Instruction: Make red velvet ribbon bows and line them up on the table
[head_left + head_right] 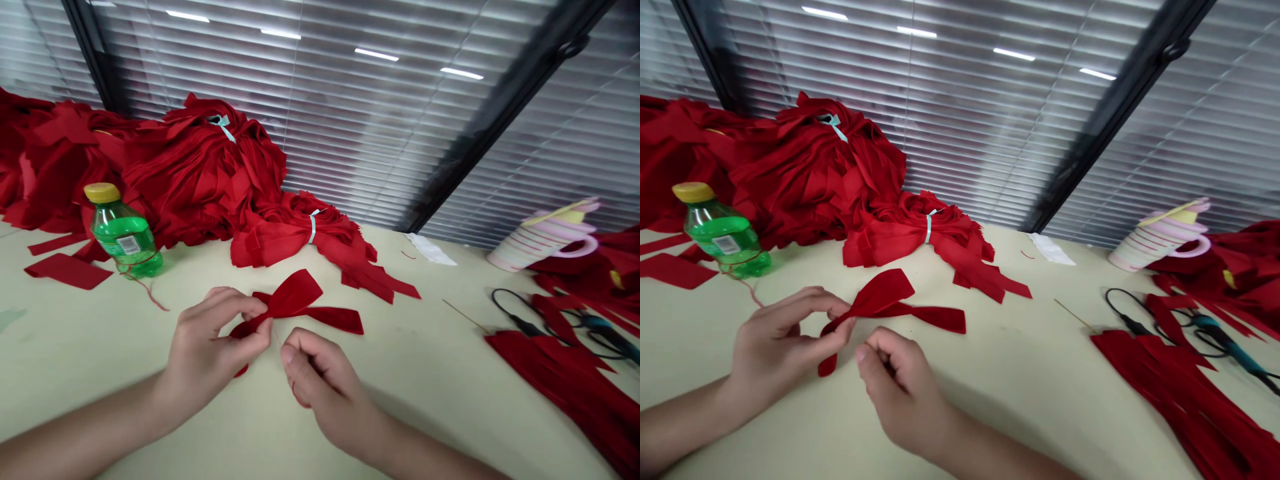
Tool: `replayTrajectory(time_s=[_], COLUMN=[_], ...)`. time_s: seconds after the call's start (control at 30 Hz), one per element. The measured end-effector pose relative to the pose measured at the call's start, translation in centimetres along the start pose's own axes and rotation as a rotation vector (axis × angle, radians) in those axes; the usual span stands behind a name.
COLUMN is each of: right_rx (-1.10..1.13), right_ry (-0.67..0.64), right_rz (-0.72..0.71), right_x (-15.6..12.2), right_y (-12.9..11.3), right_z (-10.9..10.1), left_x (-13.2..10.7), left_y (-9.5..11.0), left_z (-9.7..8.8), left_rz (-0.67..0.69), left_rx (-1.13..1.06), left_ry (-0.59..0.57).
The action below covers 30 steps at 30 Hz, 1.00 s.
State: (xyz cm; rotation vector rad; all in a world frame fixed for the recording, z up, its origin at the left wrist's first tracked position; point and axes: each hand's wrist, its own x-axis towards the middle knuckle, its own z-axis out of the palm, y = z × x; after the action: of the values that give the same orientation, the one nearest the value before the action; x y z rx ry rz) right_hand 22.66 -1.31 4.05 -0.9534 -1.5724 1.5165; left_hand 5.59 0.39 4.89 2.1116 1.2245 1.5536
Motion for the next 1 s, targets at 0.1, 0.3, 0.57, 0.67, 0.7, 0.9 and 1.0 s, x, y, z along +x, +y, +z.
replayTrajectory(time_s=[0.1,0.3,0.57,0.67,0.7,0.9,1.0], right_rx=[0.157,0.268,0.294,0.287,0.284,0.257,0.226], right_ry=[0.02,0.059,0.158,0.173,0.177,0.155,0.062], right_rz=[0.034,0.039,0.184,0.219,0.227,0.225,0.189], right_x=[0.5,1.0,1.2,1.3,1.3,1.2,1.5], right_y=[0.3,0.6,-0.1,-0.2,-0.1,0.3,0.3], right_z=[-0.3,-0.5,-0.9,-1.1,-1.2,-1.6,-2.4], left_x=[0.4,1.1,1.1,1.0,0.9,0.7,0.4], left_y=[0.1,0.0,0.0,-0.1,-0.2,-0.5,-0.2], left_z=[0.0,0.0,0.3,0.3,0.3,0.4,0.1], left_rz=[-0.167,-0.484,-0.757,-0.812,-0.823,-0.807,-0.761], left_rx=[-0.098,-0.369,-0.669,-0.733,-0.748,-0.781,-0.786], left_ry=[-0.05,-0.171,-0.321,-0.358,-0.363,-0.408,-0.5])
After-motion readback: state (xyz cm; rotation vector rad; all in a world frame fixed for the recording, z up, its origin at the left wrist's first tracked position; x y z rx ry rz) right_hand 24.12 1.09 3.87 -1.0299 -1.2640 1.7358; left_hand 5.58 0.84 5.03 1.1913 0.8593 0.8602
